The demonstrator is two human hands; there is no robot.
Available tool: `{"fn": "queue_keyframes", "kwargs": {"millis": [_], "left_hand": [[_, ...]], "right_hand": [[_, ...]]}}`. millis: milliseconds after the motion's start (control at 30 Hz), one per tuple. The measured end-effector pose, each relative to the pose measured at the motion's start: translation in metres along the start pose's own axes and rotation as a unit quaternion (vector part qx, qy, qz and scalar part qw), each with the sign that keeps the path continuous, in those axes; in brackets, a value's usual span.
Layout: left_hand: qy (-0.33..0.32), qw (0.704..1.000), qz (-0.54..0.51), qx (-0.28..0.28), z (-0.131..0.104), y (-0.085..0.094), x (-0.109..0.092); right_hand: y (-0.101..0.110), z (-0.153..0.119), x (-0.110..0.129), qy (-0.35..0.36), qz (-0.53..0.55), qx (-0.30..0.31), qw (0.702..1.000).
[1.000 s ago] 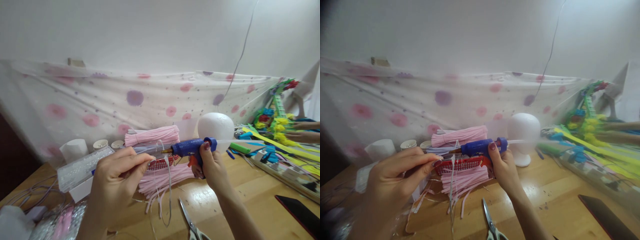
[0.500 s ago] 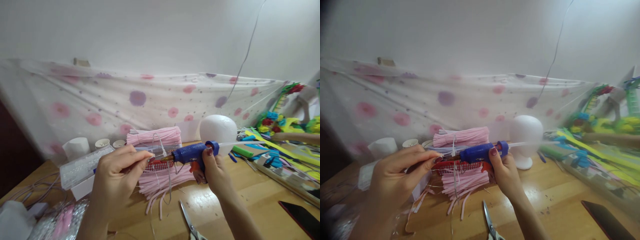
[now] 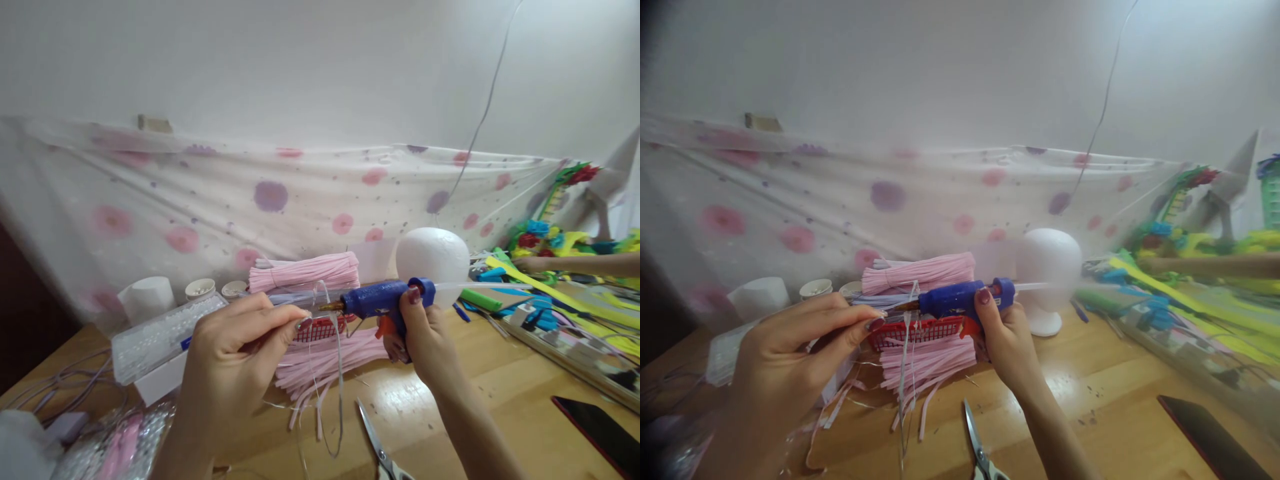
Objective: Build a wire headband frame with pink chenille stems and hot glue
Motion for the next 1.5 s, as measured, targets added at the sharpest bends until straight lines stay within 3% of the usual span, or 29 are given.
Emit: {"fn": "queue_keyframes", "kwargs": {"millis": [300,500,700,967,1067,1200,1500], "left_hand": [[0.005,1.000,0.011,-0.015,0.000,0.006,0.003],[-0.013,1.000,-0.006,-0.004,0.000,0.006,-0.003],[0.012,1.000,-0.010,0.005,0.000,0.002,-0.004],[0.063,0.997,0.010,-0.051,-0.004,0.011,0.004],[0.085,0.994,0.015,-0.064,-0.004,0.015,0.008],[0.092,0.994,0.022,-0.053,-0.001,0.013,0.014],[0.106,0.993,0.037,-0.024,0.000,0.002,0.030]], "right_hand": [[-0.004,-0.016,0.011,-0.016,-0.006,-0.005,1.000],[-0.002,-0.011,0.009,-0.005,-0.001,-0.001,1.000],[0.002,-0.007,0.007,-0.013,0.001,-0.026,1.000],[-0.001,-0.005,-0.001,-0.002,-0.006,0.026,1.000],[-0.001,-0.007,0.004,-0.005,-0.019,0.012,1.000],[0.004,-0.008,0.011,-0.007,-0.045,-0.033,0.998],[0.013,0.001,0.009,-0.014,-0.065,-0.022,0.998]]}}
Point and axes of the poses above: each hand's wrist, its own z-axis towards the middle knuckle, its own y-axis out of the back of the hand, x = y × z, the point moved 9 cm from there along z, towards the middle knuckle, and after that the axes turned 5 degrees about z, right-handed, at the moved point
